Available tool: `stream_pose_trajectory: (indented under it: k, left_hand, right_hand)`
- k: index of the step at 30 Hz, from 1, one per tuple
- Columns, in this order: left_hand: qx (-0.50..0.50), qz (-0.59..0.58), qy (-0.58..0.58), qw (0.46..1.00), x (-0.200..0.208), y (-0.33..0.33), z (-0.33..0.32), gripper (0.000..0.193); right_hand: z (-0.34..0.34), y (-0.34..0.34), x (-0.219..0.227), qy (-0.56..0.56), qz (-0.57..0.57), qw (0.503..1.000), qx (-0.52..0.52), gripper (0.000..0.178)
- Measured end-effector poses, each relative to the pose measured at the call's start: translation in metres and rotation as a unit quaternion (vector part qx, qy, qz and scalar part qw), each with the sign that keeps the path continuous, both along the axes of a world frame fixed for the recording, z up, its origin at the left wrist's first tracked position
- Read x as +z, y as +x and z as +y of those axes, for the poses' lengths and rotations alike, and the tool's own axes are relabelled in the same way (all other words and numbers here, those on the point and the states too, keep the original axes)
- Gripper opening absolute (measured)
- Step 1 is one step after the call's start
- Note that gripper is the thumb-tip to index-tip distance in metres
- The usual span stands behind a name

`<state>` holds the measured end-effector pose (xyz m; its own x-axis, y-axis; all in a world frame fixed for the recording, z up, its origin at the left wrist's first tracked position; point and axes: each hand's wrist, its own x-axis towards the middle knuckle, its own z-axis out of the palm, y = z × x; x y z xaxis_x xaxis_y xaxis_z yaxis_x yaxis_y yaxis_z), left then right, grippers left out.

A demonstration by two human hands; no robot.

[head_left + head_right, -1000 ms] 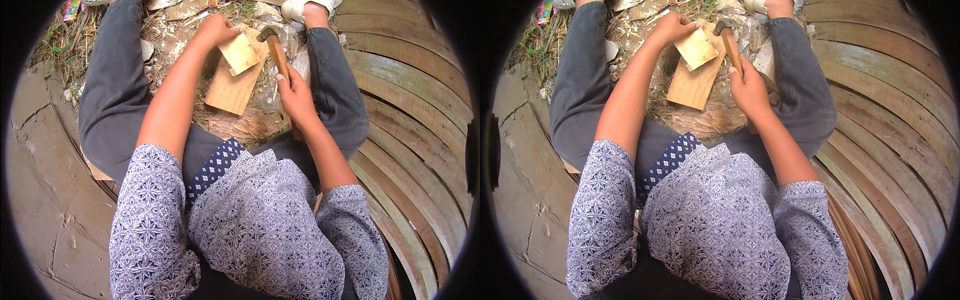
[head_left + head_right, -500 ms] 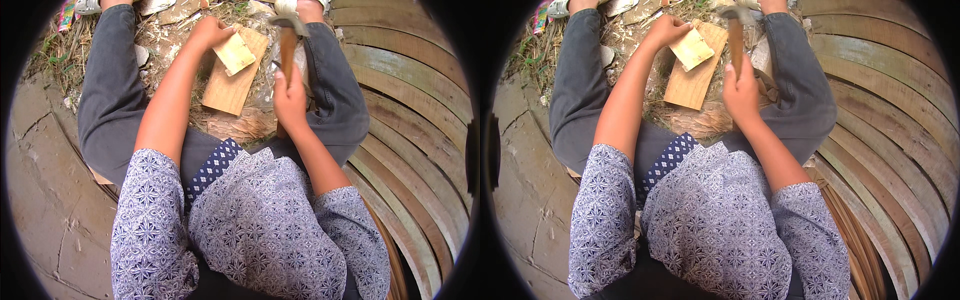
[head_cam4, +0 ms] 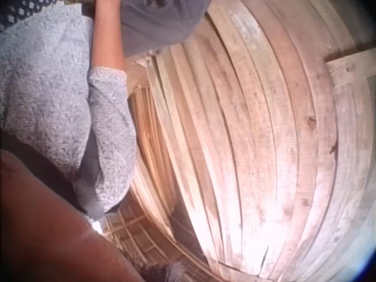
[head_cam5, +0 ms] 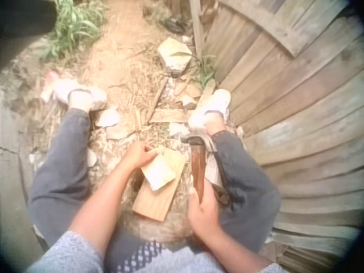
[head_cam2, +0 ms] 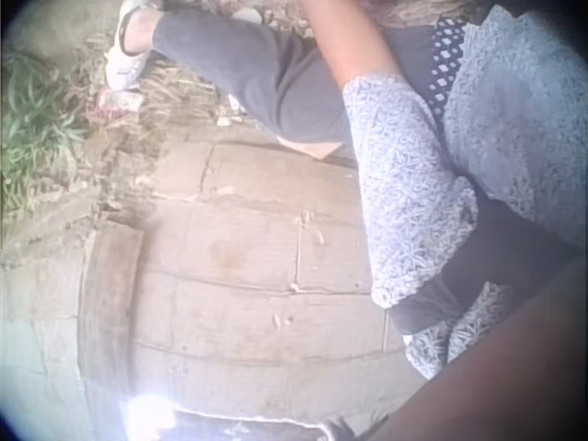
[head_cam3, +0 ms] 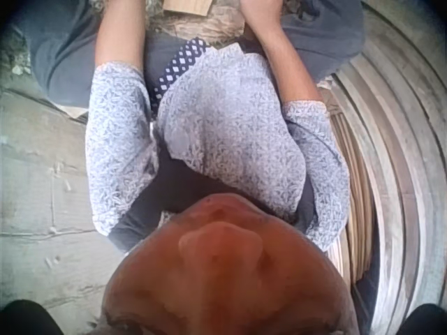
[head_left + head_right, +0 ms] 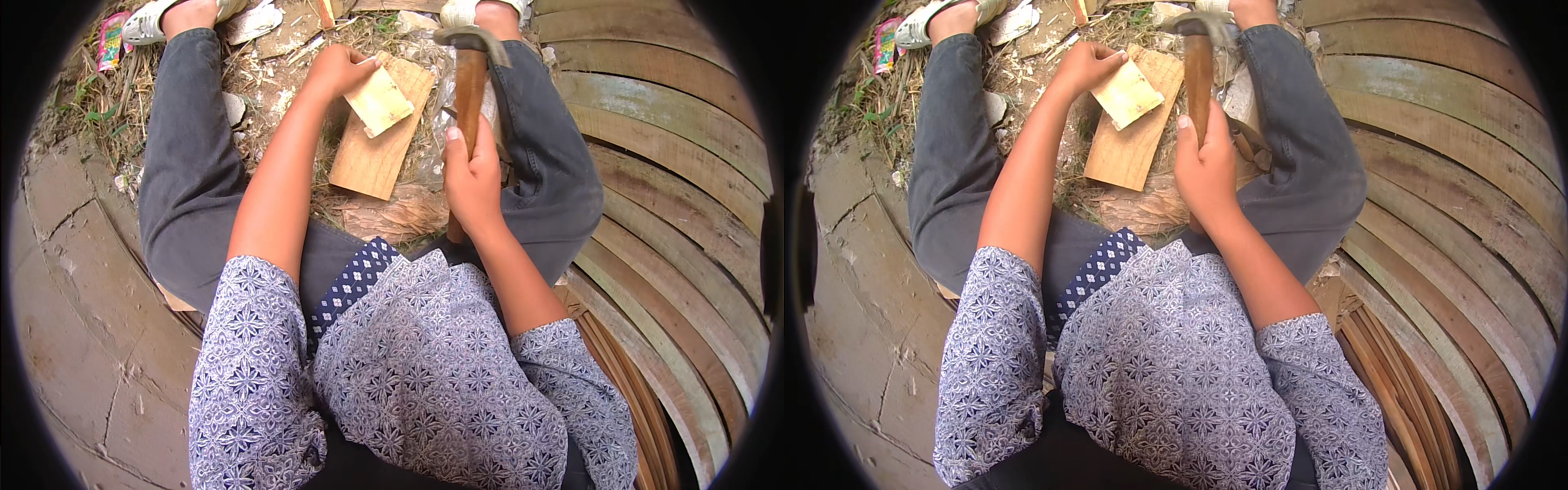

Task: The person sits on the ground and assembles small wooden pieces into a rectangular frame. They use a hammer to drive nails into the wood, repeatedly adjusting the pieces and checking alignment. The person also uses a chisel to refine the joints.

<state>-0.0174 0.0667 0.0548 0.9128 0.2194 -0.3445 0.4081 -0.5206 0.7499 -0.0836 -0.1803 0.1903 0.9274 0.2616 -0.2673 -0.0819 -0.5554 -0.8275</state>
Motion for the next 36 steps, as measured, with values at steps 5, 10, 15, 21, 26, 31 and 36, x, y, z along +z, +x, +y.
stream_pose_trajectory:
  k: [5,10,15,21,26,31,36]
  left_hand:
    - [-0.007,-0.003,-0.016,1.0,-0.004,0.004,-0.003,0.043]
    - [0.027,0.004,-0.036,0.999,-0.007,0.001,0.001,0.043]
    - [0.016,-0.003,-0.018,1.0,-0.004,0.002,0.002,0.042]
    - [0.014,-0.007,-0.037,0.999,-0.003,-0.002,-0.001,0.043]
    - [0.017,-0.023,-0.05,0.998,-0.016,-0.008,0.001,0.043]
    - [0.051,-0.049,-0.125,0.99,-0.031,-0.034,0.019,0.042]
    - [0.117,-0.008,-0.227,0.967,-0.003,-0.065,0.043,0.038]
  right_hand:
    - [-0.019,0.005,-0.03,-0.063,0.053,0.996,0.046,0.038]
    - [0.0,0.004,-0.009,0.031,-0.026,0.998,-0.051,0.036]
    - [-0.009,0.015,-0.016,-0.088,0.105,0.987,0.078,0.037]
    - [-0.016,0.012,-0.027,-0.093,0.066,0.99,0.083,0.032]
    - [-0.008,-0.002,-0.03,-0.074,0.064,0.994,0.058,0.03]
    - [-0.022,0.016,-0.028,-0.015,0.151,0.985,0.077,0.035]
    - [-0.022,0.009,0.019,0.185,0.248,0.945,-0.103,0.03]
